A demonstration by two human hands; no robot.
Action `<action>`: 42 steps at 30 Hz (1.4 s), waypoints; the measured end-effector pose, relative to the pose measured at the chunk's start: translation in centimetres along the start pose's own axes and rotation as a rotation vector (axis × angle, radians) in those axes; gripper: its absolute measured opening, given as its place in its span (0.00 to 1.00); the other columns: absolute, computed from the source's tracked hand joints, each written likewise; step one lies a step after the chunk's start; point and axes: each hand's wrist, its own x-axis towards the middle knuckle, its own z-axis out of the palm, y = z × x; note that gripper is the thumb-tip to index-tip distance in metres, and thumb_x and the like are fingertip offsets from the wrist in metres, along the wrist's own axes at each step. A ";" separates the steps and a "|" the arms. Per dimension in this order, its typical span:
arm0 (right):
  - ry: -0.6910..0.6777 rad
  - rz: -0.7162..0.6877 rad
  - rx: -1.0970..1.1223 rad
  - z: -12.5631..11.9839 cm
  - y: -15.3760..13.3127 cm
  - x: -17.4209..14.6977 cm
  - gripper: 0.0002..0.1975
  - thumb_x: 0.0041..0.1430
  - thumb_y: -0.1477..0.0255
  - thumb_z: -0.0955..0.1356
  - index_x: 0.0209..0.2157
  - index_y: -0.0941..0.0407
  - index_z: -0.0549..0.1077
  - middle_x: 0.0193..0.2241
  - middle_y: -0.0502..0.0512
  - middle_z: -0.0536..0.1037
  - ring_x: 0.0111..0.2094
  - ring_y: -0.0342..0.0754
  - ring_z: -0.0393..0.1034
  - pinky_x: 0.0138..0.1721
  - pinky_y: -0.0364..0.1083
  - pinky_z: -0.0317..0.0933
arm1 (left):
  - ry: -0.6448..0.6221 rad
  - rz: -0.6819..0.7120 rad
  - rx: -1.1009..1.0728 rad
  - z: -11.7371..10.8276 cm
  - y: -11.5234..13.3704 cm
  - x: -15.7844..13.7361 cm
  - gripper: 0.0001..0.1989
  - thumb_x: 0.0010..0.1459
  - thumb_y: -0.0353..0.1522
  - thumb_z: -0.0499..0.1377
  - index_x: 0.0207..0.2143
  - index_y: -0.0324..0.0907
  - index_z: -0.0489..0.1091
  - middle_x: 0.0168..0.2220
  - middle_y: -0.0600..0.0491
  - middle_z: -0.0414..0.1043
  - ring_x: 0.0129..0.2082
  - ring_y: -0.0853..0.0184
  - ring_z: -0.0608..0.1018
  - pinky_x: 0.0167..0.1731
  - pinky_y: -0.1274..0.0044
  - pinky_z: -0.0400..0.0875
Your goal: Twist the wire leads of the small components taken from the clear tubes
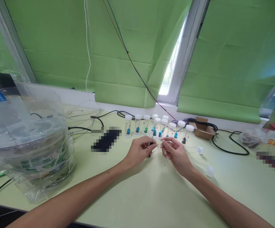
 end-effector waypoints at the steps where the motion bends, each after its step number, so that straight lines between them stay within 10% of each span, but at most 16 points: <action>1: 0.009 -0.055 -0.048 -0.1 0.1 0.1 0.14 0.51 0.63 0.74 0.35 0.56 0.72 0.23 0.47 0.70 0.21 0.39 0.60 0.21 0.41 0.56 | 0.003 -0.018 -0.012 0.0 0.0 0.0 0.12 0.57 0.40 0.59 0.33 0.40 0.74 0.20 0.57 0.65 0.18 0.74 0.67 0.20 0.80 0.62; 17: 0.010 -0.307 -0.427 -0.9 0.4 0.0 0.08 0.58 0.66 0.69 0.29 0.56 0.72 0.20 0.48 0.69 0.20 0.41 0.61 0.23 0.43 0.57 | -0.004 -0.059 -0.072 -0.1 -0.3 -0.1 0.12 0.56 0.39 0.60 0.35 0.39 0.74 0.20 0.56 0.66 0.18 0.73 0.67 0.19 0.79 0.63; 42: 0.003 0.224 -0.024 0.1 -0.6 -0.2 0.15 0.46 0.63 0.75 0.22 0.59 0.69 0.13 0.42 0.62 0.12 0.32 0.46 0.12 0.37 0.40 | 0.013 0.232 0.295 -0.3 -0.6 -0.1 0.08 0.60 0.33 0.57 0.34 0.42 0.75 0.29 0.52 0.73 0.27 0.71 0.69 0.26 0.80 0.64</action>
